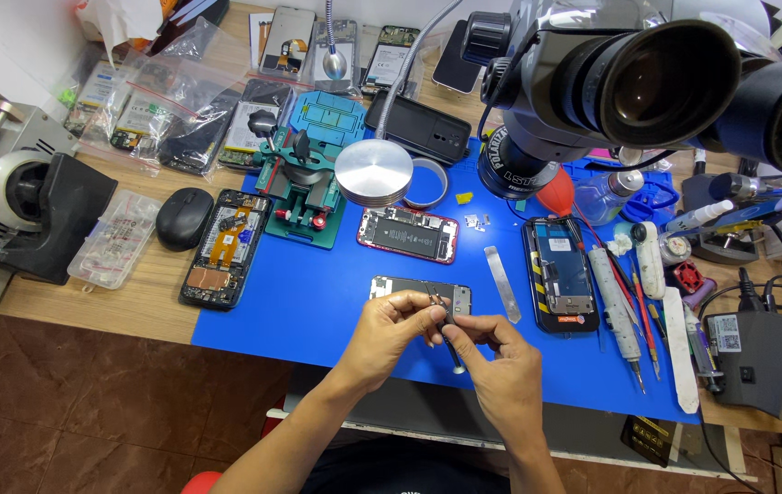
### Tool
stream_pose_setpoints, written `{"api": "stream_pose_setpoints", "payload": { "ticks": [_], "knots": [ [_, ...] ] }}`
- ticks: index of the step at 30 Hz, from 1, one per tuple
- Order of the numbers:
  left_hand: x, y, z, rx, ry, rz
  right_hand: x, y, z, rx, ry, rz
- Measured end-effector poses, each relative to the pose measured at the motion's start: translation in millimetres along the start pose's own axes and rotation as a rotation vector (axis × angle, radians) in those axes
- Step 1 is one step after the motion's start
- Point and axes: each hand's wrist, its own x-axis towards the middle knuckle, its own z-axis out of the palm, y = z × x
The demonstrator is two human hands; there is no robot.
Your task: The person disassembles a smartphone, removes the battery, and uses a soldering iron and screwdriver to work on internal components. They open a drawer to retrieve tools and continue manipulating the phone's internal parts.
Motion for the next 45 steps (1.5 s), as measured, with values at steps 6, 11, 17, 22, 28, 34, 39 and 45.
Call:
{"api": "stream_pose_setpoints", "payload": {
  "ticks": [6, 11, 17, 22, 28, 34, 39, 45],
  "knots": [
    [4, -4, -1, 0.029, -0.020, -0.005, 1, 3, -1, -0.026, 0.006, -0.069],
    [5, -3, -1, 0.061, -0.071, -0.001, 1, 0, 0, -0.027, 0.015, -0.040],
    [5, -5, -2, 0.064, -0.112, 0.000, 0, 4, 0, -0.067, 0.025, -0.096],
    [4, -3, -3, 0.075, -0.146, -0.005, 0, 7, 0, -0.088, 0.035, -0.125],
    [6, -7, -3, 0.057, -0.146, 0.001, 0, 8, 1, -0.048, 0.033, -0.130],
    [5, -5, -1, 0.054, -0.112, -0.006, 1, 9, 1, -0.044, 0.023, -0.083],
    [6, -8, -2, 0.005, -0.089, -0.016, 2, 8, 1, -0.054, 0.012, -0.022],
    [7, -11, -1, -0.007, -0.064, -0.019, 4, 10, 1, -0.020, 0.001, -0.036]
  ]
}}
